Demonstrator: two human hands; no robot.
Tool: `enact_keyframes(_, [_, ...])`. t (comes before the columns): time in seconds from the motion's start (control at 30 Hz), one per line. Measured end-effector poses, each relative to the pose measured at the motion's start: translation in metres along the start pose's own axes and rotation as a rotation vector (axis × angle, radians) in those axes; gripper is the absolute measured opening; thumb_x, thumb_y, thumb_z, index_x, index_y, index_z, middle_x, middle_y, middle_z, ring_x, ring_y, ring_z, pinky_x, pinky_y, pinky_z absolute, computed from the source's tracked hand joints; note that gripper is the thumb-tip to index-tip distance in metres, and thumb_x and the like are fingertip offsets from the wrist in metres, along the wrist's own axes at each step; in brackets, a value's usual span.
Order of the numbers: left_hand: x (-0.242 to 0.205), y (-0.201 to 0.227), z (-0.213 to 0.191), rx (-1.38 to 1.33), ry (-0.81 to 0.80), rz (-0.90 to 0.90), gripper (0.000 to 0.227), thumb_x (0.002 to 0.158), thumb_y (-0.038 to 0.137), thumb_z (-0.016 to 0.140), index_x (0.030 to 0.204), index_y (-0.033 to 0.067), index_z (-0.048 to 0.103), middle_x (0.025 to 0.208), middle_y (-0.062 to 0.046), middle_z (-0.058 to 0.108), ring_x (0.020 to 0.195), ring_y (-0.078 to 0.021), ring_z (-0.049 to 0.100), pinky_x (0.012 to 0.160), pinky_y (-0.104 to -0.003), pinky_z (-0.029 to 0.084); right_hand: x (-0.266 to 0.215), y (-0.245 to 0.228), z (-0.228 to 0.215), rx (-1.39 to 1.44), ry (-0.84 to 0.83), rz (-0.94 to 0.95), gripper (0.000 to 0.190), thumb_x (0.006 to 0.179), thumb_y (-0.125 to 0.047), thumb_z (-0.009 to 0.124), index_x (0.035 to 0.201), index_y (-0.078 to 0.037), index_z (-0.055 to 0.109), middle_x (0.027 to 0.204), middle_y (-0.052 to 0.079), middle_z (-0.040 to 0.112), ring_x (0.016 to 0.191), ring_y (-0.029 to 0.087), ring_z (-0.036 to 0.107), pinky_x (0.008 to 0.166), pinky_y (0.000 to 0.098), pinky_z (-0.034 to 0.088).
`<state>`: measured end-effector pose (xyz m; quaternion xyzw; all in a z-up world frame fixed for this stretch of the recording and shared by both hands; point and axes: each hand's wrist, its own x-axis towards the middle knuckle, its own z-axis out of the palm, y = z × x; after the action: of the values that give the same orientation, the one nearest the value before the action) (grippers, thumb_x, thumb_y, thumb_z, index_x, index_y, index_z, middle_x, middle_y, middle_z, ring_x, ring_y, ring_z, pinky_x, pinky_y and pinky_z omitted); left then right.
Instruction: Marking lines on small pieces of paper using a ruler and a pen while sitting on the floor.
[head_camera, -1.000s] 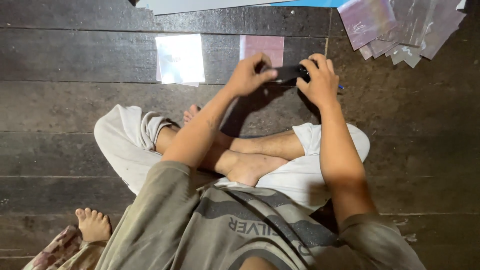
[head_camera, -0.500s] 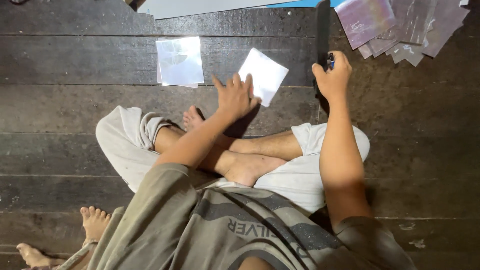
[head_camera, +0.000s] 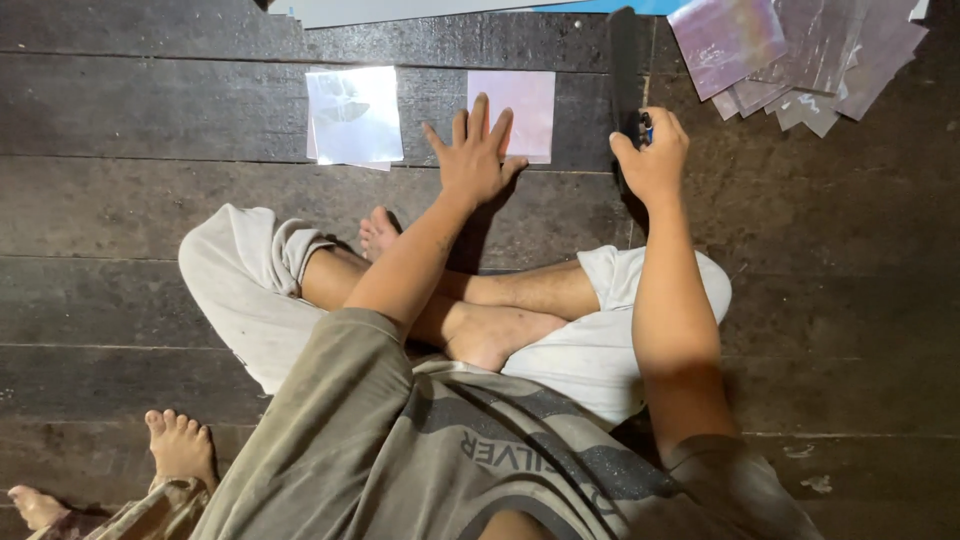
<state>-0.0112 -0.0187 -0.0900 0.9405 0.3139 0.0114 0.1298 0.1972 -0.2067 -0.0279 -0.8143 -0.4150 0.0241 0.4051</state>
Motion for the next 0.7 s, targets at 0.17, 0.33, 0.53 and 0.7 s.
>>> enact_keyframes(0.17, [0.008,-0.006,-0.005,-0.021,-0.108,-0.002,0.081,0.093,0.078,0.045,0.158,0.0304,0.039,0.168,-0.010,0.018,0.149,-0.0390,0.028,0.105,-0.091,0.008,0.003,-0.007,0.007,-0.076,-0.067,0.012,0.037,0.081,-0.012,0.077,0.113,0.004,0.068,0.104,0.018,0.069,0.088,0.034,0.064,0.081,0.0407,0.053])
enact_keyframes(0.33, [0.014,-0.037,0.007,-0.052,0.006,0.131,0.075,0.097,0.072,0.047,0.155,0.0255,0.046,0.168,-0.007,0.024,0.152,-0.0343,0.029,0.110,-0.087,0.005,0.002,-0.013,0.017,-0.165,-0.116,0.000,0.040,0.082,-0.014,0.076,0.118,0.003,0.069,0.106,0.018,0.069,0.090,0.035,0.066,0.082,0.0397,0.054])
enact_keyframes(0.53, [0.020,-0.046,0.004,-0.076,0.095,0.138,0.082,0.094,0.076,0.047,0.154,0.0212,0.046,0.164,-0.012,0.030,0.151,-0.0339,0.031,0.108,-0.086,0.008,0.009,-0.021,0.032,-0.208,-0.187,-0.020,0.041,0.085,-0.019,0.075,0.121,0.001,0.069,0.108,0.016,0.067,0.096,0.036,0.064,0.086,0.0404,0.052])
enact_keyframes(0.7, [0.015,-0.043,0.005,-0.137,0.189,-0.059,0.107,0.082,0.087,0.060,0.152,0.0083,0.040,0.159,-0.021,0.032,0.147,-0.0440,0.033,0.117,-0.075,0.005,0.037,-0.032,0.060,-0.422,-0.387,-0.104,0.047,0.088,-0.023,0.069,0.134,-0.015,0.068,0.115,0.007,0.063,0.102,0.031,0.057,0.081,0.0411,0.050])
